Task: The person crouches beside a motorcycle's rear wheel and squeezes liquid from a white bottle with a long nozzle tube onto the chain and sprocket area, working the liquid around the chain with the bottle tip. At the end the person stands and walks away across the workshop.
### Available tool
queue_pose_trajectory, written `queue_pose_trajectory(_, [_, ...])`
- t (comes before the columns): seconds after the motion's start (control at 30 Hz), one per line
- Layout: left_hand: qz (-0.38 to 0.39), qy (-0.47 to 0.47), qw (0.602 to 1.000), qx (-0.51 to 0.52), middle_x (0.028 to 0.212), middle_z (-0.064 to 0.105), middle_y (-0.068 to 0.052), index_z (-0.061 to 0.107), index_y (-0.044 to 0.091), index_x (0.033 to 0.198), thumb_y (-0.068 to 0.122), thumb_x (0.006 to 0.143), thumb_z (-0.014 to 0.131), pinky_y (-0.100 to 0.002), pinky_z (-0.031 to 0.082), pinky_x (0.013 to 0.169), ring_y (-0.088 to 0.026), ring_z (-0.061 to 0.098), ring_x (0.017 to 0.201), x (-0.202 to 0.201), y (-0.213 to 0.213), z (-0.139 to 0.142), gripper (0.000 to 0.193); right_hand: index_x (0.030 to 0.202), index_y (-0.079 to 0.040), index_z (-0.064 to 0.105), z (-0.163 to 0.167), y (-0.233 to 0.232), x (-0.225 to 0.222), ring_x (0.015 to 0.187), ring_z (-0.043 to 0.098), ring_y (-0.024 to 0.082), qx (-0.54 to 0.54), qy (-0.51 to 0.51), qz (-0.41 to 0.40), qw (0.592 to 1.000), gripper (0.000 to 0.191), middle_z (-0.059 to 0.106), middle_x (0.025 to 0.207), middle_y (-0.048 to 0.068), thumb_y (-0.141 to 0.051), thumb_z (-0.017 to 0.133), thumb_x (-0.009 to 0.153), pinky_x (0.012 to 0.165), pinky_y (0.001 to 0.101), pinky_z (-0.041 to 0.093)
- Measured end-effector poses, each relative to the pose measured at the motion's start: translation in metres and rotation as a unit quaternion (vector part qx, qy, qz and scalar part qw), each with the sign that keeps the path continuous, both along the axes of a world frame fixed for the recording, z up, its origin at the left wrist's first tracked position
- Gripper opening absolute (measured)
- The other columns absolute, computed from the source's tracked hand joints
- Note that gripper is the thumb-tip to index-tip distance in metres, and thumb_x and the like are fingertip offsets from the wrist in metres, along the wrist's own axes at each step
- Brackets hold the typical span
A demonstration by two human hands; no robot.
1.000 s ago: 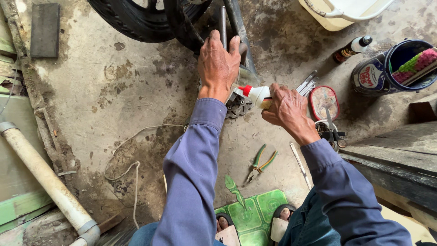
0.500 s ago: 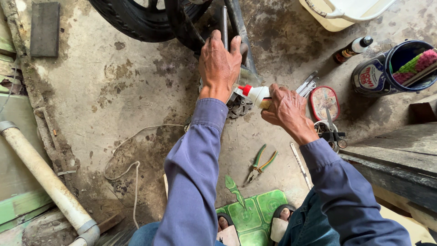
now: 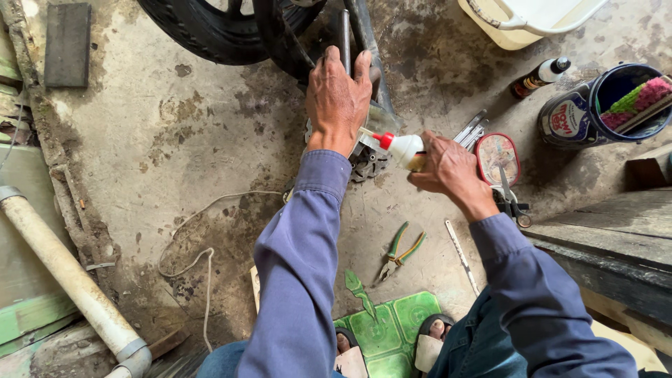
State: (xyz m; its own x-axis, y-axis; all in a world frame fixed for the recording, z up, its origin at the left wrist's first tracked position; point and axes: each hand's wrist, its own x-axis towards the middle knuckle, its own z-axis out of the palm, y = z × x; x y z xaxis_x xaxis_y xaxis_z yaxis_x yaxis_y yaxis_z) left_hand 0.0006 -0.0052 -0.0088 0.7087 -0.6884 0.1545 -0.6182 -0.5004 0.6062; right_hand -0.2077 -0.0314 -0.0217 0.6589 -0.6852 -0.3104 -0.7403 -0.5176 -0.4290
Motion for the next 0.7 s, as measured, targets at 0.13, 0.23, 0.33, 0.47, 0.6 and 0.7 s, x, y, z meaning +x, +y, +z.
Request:
queue_pose_trajectory(0.13, [-0.002,0.008,0.999,-0.036,0.106,0.071,-0.022,0.062,0.001,0.101,0.054,0.102,0.055,-0.047,0.059,0.088,-0.040,0.070,0.101,0.004,-0.002,-0.008,0.054,0.121,-0.010,0.060,0.006,-0.012,-0.005,0.098,0.069,0.035,0.046,0.023,-0.002,0.999,0.071,0.071,0.102,0.016,-0.028,0.089,0.059,0.086,0.0474,0.056])
queue_pose_trajectory(0.23, [-0.114,-0.226,0.967,-0.038,0.110,0.069,-0.026,0.063,0.003,0.133,0.044,0.101,0.052,-0.050,0.056,0.080,-0.043,0.068,0.100,0.006,0.004,-0.011,0.054,0.126,-0.011,0.060,0.015,-0.022,-0.009,0.099,0.070,0.033,0.092,0.065,-0.051,0.992,0.074,0.072,0.104,0.015,-0.028,0.092,0.060,0.089,0.0458,0.056])
queue_pose_trajectory(0.33, [0.010,0.039,0.998,-0.046,0.112,0.072,-0.022,0.065,0.000,0.108,0.054,0.106,0.042,-0.048,0.057,0.089,-0.040,0.069,0.104,0.003,-0.002,-0.009,0.058,0.123,-0.010,0.063,0.022,-0.031,-0.022,0.100,0.070,0.030,0.092,0.012,-0.089,0.992,0.071,0.072,0.106,0.014,-0.027,0.092,0.061,0.092,0.0440,0.055])
queue_pose_trajectory(0.47, [-0.002,0.023,1.000,-0.012,0.110,0.071,-0.022,0.063,0.000,0.108,0.056,0.103,0.046,-0.047,0.057,0.089,-0.040,0.067,0.104,0.003,-0.003,-0.002,0.060,0.124,-0.007,0.063,0.028,-0.035,-0.027,0.101,0.068,0.030,0.037,-0.100,-0.101,0.989,0.073,0.071,0.107,0.015,-0.028,0.094,0.061,0.093,0.0440,0.053])
queue_pose_trajectory(0.6, [-0.066,-0.153,0.985,0.036,0.111,0.067,-0.018,0.058,0.010,0.128,0.046,0.098,0.060,-0.045,0.058,0.084,-0.037,0.067,0.103,0.003,0.003,0.000,0.047,0.123,-0.006,0.063,0.026,-0.030,-0.020,0.102,0.069,0.025,0.037,-0.225,-0.096,0.969,0.071,0.071,0.109,0.011,-0.028,0.094,0.063,0.093,0.0404,0.054])
queue_pose_trajectory(0.7, [-0.092,-0.248,0.963,0.048,0.111,0.063,-0.015,0.053,0.017,0.139,0.041,0.095,0.068,-0.044,0.058,0.081,-0.035,0.067,0.102,0.002,0.006,-0.001,0.052,0.124,-0.006,0.062,0.025,-0.025,-0.012,0.101,0.068,0.022,0.033,-0.279,-0.093,0.955,0.068,0.071,0.110,0.009,-0.026,0.094,0.067,0.092,0.0379,0.055])
